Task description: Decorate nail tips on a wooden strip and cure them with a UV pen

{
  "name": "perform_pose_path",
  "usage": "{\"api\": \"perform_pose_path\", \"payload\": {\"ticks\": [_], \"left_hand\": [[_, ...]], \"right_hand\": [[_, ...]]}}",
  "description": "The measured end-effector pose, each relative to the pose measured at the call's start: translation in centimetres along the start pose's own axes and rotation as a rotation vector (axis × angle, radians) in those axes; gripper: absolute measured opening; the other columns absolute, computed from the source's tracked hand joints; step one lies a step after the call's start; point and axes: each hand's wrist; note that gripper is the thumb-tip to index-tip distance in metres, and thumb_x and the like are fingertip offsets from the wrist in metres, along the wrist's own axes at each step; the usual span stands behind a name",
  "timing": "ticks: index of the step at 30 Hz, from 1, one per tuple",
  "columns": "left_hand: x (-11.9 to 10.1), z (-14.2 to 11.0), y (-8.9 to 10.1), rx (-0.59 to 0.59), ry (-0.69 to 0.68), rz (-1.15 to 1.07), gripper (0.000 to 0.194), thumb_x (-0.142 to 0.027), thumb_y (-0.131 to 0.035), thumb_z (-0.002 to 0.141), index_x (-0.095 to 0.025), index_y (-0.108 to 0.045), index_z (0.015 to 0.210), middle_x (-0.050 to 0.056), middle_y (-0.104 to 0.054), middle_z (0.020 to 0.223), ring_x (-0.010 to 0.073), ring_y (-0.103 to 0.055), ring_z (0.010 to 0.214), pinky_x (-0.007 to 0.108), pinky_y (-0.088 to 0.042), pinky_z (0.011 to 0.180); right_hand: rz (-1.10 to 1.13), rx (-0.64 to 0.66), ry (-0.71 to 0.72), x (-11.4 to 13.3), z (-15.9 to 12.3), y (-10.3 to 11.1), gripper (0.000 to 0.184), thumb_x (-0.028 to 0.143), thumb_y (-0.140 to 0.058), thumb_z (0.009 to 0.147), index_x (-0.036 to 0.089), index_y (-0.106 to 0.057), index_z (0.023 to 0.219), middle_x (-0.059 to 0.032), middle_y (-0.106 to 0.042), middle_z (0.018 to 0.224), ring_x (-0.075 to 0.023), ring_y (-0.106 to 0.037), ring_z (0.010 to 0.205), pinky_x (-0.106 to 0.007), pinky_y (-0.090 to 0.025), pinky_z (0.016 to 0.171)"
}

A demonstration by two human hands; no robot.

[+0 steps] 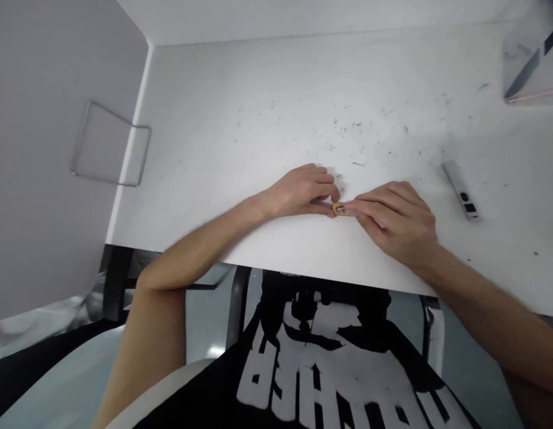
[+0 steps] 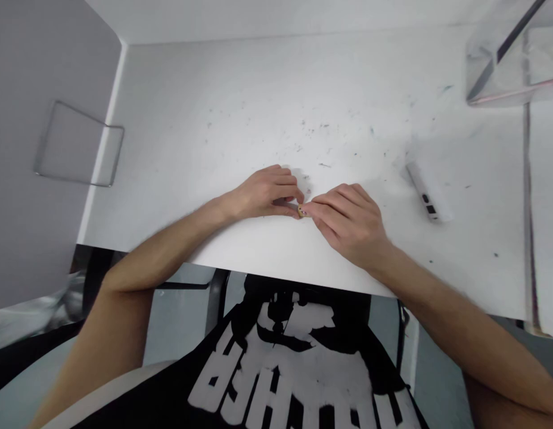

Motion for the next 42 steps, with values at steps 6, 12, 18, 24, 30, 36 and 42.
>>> {"api": "perform_pose_path", "payload": {"ticks": [6,12,18,24,30,36,42], "left_hand": [[0.09,-0.06,-0.1,-0.015,-0.009,-0.007,0.041,-0.058,-0.053,0.096,-0.021,-0.07,0.099,0.002,-0.062,0.077,0.0155,-0.053,0.078,0.03,-0.039,0.08],[0.1,-0.05,-0.01,-0.02,-0.022,-0.002,0.038,-0.056,-0.057,0.095,-0.02,-0.07,0.099,0.002,-0.062,0.078,0.0153,-0.052,0.078,0.029,-0.039,0.08],[0.04,0.0,0.02,-0.002,-0.005,0.012,0.037,-0.055,-0.059,0.095,-0.02,-0.07,0.1,0.002,-0.063,0.079,0.0156,-0.053,0.079,0.029,-0.039,0.08],[0.08,-0.02,-0.09,-0.047,-0.047,0.013,0.035,-0.052,-0.061,0.094,-0.019,-0.07,0.099,0.001,-0.062,0.077,0.0146,-0.052,0.077,0.028,-0.039,0.079],[0.02,-0.01,-0.07,-0.033,-0.034,0.016,0.033,-0.051,-0.061,0.094,-0.02,-0.071,0.099,0.001,-0.062,0.078,0.0144,-0.052,0.077,0.028,-0.038,0.079],[-0.1,-0.01,-0.05,-0.038,-0.036,0.014,0.033,-0.051,-0.061,0.094,-0.019,-0.07,0.099,0.001,-0.062,0.078,0.0142,-0.051,0.076,0.028,-0.038,0.079],[0.04,-0.03,-0.16,-0.018,-0.018,0.01,0.033,-0.052,-0.062,0.094,-0.021,-0.07,0.1,0.001,-0.062,0.078,0.015,-0.052,0.078,0.029,-0.039,0.079]], "right_hand": [[0.01,-0.005,0.002,-0.06,0.05,0.11,0.015,0.009,-0.066,0.086,0.021,-0.065,0.096,0.0003,-0.073,0.088,-0.0126,-0.061,0.077,-0.031,-0.047,0.069],[0.029,0.022,-0.016,-0.02,0.06,0.3,0.015,0.011,-0.063,0.088,0.023,-0.064,0.097,0.0012,-0.072,0.088,-0.0121,-0.061,0.077,-0.031,-0.047,0.069],[0.056,0.018,-0.022,0.04,0.2,0.63,0.012,0.011,-0.061,0.09,0.022,-0.065,0.095,0.0005,-0.073,0.086,-0.0121,-0.06,0.075,-0.03,-0.046,0.068],[0.051,0.052,-0.018,-0.21,0.06,0.7,0.009,0.013,-0.061,0.09,0.021,-0.065,0.094,-0.0001,-0.072,0.086,-0.0127,-0.06,0.076,-0.031,-0.046,0.07],[0.026,0.048,-0.007,-0.23,0.15,0.66,0.013,0.01,-0.06,0.089,0.021,-0.064,0.095,0.0008,-0.071,0.085,-0.013,-0.059,0.075,-0.031,-0.045,0.069],[0.008,0.054,0.002,-0.55,-0.11,0.6,0.014,0.009,-0.062,0.086,0.02,-0.064,0.095,-0.0006,-0.072,0.086,-0.0145,-0.059,0.076,-0.032,-0.046,0.07],[0.001,0.048,-0.007,-0.68,-0.17,0.54,0.013,0.009,-0.062,0.087,0.019,-0.064,0.095,-0.0017,-0.072,0.087,-0.0154,-0.06,0.077,-0.033,-0.047,0.071]]}}
Point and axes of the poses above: each hand's wrist, its own z-axis towards the middle knuckle, its own y-axis out of the back of the hand, x = y × z
